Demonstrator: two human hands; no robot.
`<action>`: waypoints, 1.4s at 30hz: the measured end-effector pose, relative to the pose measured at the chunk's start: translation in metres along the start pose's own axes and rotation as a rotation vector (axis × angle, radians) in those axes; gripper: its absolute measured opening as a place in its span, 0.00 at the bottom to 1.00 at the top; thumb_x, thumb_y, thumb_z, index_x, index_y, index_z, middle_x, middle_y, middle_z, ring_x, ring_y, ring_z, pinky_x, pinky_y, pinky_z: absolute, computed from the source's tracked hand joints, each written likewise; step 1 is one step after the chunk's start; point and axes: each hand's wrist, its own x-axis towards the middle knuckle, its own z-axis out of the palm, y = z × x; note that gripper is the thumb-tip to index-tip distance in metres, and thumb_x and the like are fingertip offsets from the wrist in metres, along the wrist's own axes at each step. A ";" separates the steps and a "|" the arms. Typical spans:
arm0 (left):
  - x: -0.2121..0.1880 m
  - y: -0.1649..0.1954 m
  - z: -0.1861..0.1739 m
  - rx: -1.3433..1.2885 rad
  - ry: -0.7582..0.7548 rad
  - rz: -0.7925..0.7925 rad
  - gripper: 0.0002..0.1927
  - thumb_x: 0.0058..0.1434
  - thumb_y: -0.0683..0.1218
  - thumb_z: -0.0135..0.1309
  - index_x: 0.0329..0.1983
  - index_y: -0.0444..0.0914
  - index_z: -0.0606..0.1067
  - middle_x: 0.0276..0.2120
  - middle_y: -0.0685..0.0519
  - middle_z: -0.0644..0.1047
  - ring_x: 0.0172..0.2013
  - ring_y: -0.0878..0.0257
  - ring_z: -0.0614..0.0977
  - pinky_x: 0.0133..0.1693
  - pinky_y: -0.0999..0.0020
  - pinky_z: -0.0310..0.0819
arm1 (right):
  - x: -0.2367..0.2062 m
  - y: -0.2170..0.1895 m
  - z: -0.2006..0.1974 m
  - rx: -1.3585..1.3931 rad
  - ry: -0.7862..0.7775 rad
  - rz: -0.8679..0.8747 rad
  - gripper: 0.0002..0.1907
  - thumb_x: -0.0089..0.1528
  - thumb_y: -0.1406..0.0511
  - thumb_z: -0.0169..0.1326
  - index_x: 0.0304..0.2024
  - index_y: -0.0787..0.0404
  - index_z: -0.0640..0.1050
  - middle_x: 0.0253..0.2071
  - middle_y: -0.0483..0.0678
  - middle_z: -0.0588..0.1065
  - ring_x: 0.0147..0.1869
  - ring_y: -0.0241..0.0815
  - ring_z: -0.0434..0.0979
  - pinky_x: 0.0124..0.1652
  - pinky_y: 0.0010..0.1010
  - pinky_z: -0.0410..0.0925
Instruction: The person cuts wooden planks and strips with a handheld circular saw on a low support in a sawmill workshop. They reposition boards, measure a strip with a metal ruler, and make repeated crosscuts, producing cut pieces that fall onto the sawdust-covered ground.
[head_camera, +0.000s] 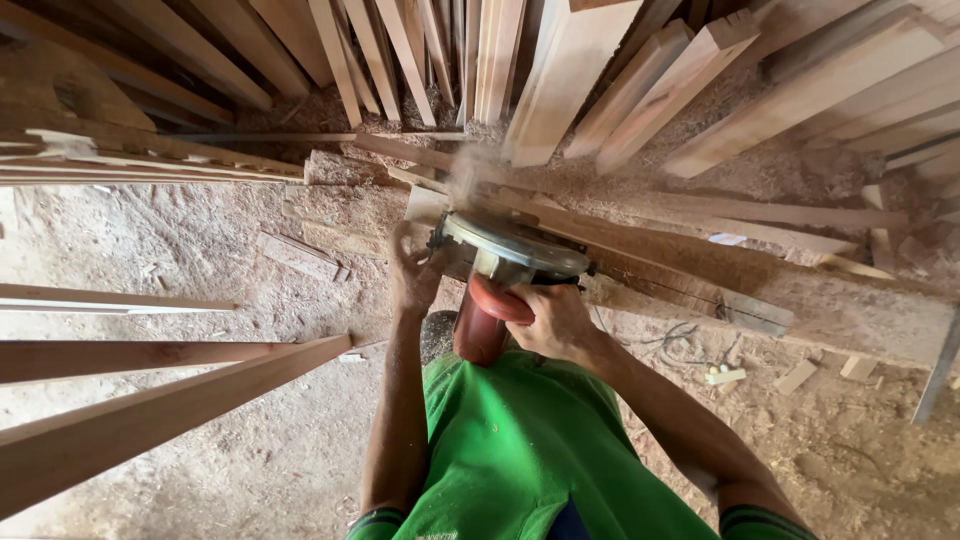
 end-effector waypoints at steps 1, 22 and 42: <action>0.002 0.001 -0.002 0.028 0.005 0.080 0.46 0.55 0.40 0.66 0.73 0.34 0.54 0.67 0.40 0.61 0.53 0.49 0.79 0.44 0.65 0.84 | 0.001 -0.001 0.002 0.002 0.005 -0.001 0.09 0.55 0.65 0.62 0.37 0.59 0.79 0.28 0.52 0.79 0.29 0.54 0.81 0.32 0.42 0.74; 0.040 0.018 -0.056 0.105 -0.272 -0.024 0.24 0.63 0.46 0.61 0.60 0.32 0.74 0.52 0.42 0.78 0.50 0.52 0.85 0.45 0.60 0.85 | 0.029 -0.018 0.035 0.017 0.062 0.039 0.09 0.58 0.62 0.60 0.39 0.58 0.81 0.32 0.54 0.82 0.33 0.55 0.83 0.36 0.45 0.76; 0.046 0.033 -0.072 -0.295 -0.579 -0.145 0.16 0.71 0.38 0.58 0.59 0.30 0.69 0.47 0.44 0.72 0.45 0.57 0.74 0.51 0.58 0.73 | 0.052 -0.035 0.060 0.307 0.004 -0.061 0.21 0.61 0.63 0.59 0.56 0.61 0.75 0.46 0.57 0.81 0.35 0.45 0.84 0.30 0.34 0.79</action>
